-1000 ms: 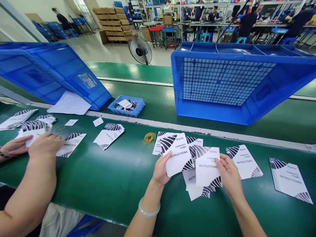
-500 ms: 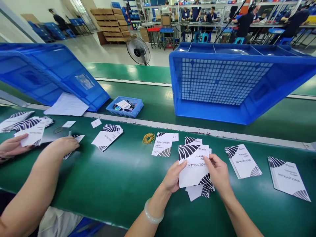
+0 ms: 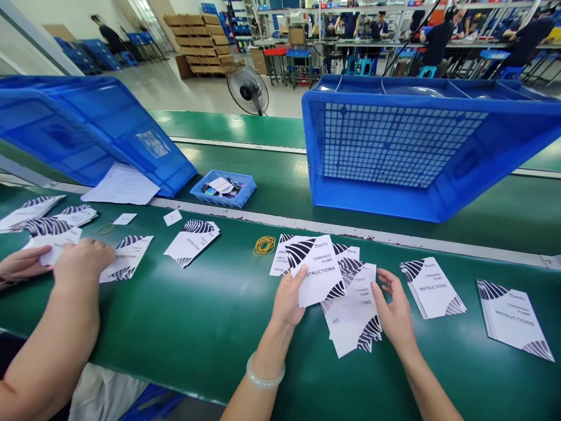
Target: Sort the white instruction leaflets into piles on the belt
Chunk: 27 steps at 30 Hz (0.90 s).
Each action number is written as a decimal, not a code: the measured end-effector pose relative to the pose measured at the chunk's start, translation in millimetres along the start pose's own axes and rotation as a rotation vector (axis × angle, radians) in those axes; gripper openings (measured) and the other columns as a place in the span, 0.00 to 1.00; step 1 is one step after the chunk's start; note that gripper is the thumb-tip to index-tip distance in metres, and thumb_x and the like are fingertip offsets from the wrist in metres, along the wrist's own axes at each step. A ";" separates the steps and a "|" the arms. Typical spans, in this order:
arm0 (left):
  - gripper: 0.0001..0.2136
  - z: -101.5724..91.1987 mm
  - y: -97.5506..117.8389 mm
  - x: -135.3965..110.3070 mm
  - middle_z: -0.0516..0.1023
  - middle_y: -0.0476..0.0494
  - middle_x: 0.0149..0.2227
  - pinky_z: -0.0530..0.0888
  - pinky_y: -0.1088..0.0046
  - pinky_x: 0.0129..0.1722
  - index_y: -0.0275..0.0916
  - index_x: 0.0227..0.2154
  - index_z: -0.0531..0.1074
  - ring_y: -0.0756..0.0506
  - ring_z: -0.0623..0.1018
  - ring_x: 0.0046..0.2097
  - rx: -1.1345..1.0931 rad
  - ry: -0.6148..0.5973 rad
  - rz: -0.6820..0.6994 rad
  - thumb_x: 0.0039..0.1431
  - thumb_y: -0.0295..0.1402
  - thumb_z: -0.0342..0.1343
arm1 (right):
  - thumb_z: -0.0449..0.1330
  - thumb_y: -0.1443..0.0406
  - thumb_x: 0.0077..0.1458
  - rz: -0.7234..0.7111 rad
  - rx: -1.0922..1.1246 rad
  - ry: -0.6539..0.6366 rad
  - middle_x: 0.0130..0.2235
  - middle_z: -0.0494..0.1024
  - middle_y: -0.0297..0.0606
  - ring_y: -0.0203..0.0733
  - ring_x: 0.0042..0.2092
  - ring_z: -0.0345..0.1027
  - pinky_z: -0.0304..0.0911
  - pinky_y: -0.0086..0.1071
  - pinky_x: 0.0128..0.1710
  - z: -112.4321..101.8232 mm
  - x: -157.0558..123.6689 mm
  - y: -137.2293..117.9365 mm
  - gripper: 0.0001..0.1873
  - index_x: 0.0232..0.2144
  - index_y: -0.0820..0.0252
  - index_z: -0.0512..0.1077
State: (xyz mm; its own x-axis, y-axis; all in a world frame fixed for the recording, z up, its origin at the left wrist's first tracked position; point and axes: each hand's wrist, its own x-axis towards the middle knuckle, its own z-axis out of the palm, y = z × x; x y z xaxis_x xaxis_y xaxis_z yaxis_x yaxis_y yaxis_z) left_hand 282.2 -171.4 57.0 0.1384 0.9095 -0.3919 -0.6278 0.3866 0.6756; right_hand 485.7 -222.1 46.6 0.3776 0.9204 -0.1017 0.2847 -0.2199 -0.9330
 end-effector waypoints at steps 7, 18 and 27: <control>0.16 2.9 -26.1 -5.8 0.80 0.35 0.35 0.77 0.65 0.37 0.28 0.37 0.75 0.39 0.79 0.37 0.174 -0.104 -0.103 0.51 0.38 0.59 | 0.55 0.56 0.56 -0.185 -0.036 -0.176 0.28 0.72 0.33 0.38 0.30 0.63 0.59 0.30 0.32 14.5 -3.5 -31.9 0.13 0.27 0.58 0.69; 0.18 -10.4 12.4 6.1 0.77 0.37 0.45 0.75 0.66 0.43 0.35 0.43 0.72 0.41 0.78 0.43 0.019 0.202 0.135 0.54 0.42 0.56 | 0.53 0.53 0.56 -0.179 -0.306 -0.034 0.43 0.71 0.43 0.50 0.44 0.63 0.61 0.41 0.41 -15.6 -8.7 16.7 0.15 0.37 0.57 0.68; 0.16 15.3 -22.2 -22.2 0.76 0.41 0.44 0.73 0.67 0.44 0.39 0.44 0.67 0.43 0.76 0.44 0.188 0.115 0.131 0.54 0.39 0.57 | 0.45 0.54 0.61 -0.264 -0.397 -0.044 0.58 0.59 0.45 0.51 0.59 0.49 0.53 0.49 0.55 -6.5 -4.9 45.9 0.23 0.55 0.55 0.56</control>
State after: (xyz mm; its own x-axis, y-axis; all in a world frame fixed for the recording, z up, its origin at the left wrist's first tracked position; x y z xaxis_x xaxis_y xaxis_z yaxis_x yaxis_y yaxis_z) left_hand 304.9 -197.8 60.3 -0.0290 0.9346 -0.3545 -0.4799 0.2981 0.8251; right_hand 502.6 -238.9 6.6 0.2120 0.9723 0.0988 0.6834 -0.0752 -0.7261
